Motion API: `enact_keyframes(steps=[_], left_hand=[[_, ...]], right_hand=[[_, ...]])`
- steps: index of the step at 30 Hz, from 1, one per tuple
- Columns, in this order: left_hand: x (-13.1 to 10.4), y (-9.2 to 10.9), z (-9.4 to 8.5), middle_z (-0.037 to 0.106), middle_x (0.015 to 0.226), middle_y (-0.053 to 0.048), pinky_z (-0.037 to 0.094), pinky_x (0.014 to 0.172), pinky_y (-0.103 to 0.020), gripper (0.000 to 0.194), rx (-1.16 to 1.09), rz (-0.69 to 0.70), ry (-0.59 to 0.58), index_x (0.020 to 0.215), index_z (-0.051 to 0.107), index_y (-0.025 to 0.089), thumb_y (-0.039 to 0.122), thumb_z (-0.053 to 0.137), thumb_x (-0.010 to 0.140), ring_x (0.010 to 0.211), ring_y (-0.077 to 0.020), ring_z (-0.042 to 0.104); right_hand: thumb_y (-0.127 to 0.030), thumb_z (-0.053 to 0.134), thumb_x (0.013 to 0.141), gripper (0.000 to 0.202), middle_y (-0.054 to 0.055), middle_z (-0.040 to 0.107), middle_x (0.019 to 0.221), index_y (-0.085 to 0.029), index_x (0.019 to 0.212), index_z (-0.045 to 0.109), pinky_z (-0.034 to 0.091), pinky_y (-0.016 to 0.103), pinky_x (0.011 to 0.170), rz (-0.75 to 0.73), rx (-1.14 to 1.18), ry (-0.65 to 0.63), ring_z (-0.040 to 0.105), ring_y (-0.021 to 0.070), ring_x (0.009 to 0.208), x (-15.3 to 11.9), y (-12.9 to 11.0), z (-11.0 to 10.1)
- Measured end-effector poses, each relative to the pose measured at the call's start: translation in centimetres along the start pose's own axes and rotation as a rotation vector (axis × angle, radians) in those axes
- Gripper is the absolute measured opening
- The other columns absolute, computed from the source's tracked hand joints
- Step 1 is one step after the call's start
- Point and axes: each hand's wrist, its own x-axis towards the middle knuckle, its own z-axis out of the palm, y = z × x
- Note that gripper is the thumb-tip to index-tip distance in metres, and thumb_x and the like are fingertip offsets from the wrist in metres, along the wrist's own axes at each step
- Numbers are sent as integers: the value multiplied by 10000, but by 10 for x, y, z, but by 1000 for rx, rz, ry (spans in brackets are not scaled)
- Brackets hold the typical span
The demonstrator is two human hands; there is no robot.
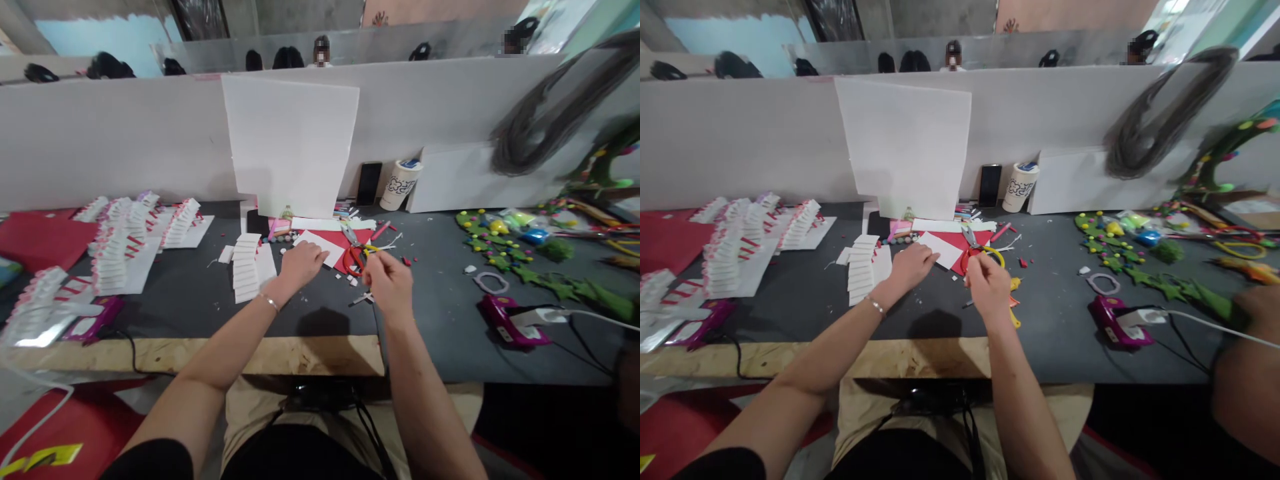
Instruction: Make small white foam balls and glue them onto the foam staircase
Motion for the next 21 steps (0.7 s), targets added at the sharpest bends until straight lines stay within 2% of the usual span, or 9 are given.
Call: enact_keyframes(steps=[2,3,5,6,7,10,12,17,21], left_hand=[[18,1,8,683,1002,-116,457,875,-388,196,91,169,-48,871,660,170,325,555,931,1054,-268,589],[24,1,13,671,1114,-125,433,943,-429,133,120,247,-40,945,666,173,284,622,887,1121,-287,567],[33,-2,25,631,1245,-131,380,1028,-483,237,152,352,-35,1034,659,190,158,697,802,1213,-305,526],[35,-4,30,626,1257,-132,361,1050,-497,279,152,382,-41,1033,659,194,110,708,771,1235,-308,514],[37,-6,34,629,1251,-132,348,1063,-505,293,146,400,-51,1009,662,194,78,714,746,1243,-310,510],[40,-10,43,661,1174,-121,339,1067,-507,220,124,419,-67,911,661,197,53,688,747,1198,-297,539],[44,-10,46,685,1075,-114,361,1038,-493,154,115,420,-75,846,653,197,55,636,790,1112,-280,579],[56,-6,40,698,872,-111,432,925,-437,133,68,373,-93,755,632,189,99,578,837,919,-266,630],[56,-7,17,709,848,-76,486,800,-363,95,-176,46,63,850,634,199,176,543,862,829,-233,658]], right_hand=[[-439,470,890,463,-47,426,425,-217,487,423,315,239,476,-22,-183,89,397,103,444,18,1,-24],[-444,462,897,449,-37,462,457,-213,513,462,327,242,488,-37,-268,105,420,109,465,25,6,-36],[-407,481,884,290,7,628,671,-196,740,617,391,253,550,-87,-432,97,531,135,580,33,21,-60],[-388,511,865,249,40,681,847,-189,941,640,426,269,587,-122,-512,75,580,154,661,32,31,-71],[-377,525,858,323,71,687,977,-186,1104,611,452,290,622,-143,-605,48,610,176,736,27,41,-80],[-410,574,857,448,84,683,969,-201,1252,539,479,323,649,-95,-870,-149,642,232,813,-4,69,-94],[-429,613,845,526,92,666,972,-198,1302,497,489,327,642,-55,-955,-240,649,254,832,-28,81,-92],[-300,550,872,565,122,588,1021,-153,1398,406,520,356,675,-57,-925,-200,630,251,806,-48,99,-76],[-218,485,857,575,117,539,1031,-163,1421,389,526,370,670,-27,-830,-124,597,233,756,-34,110,-80]])
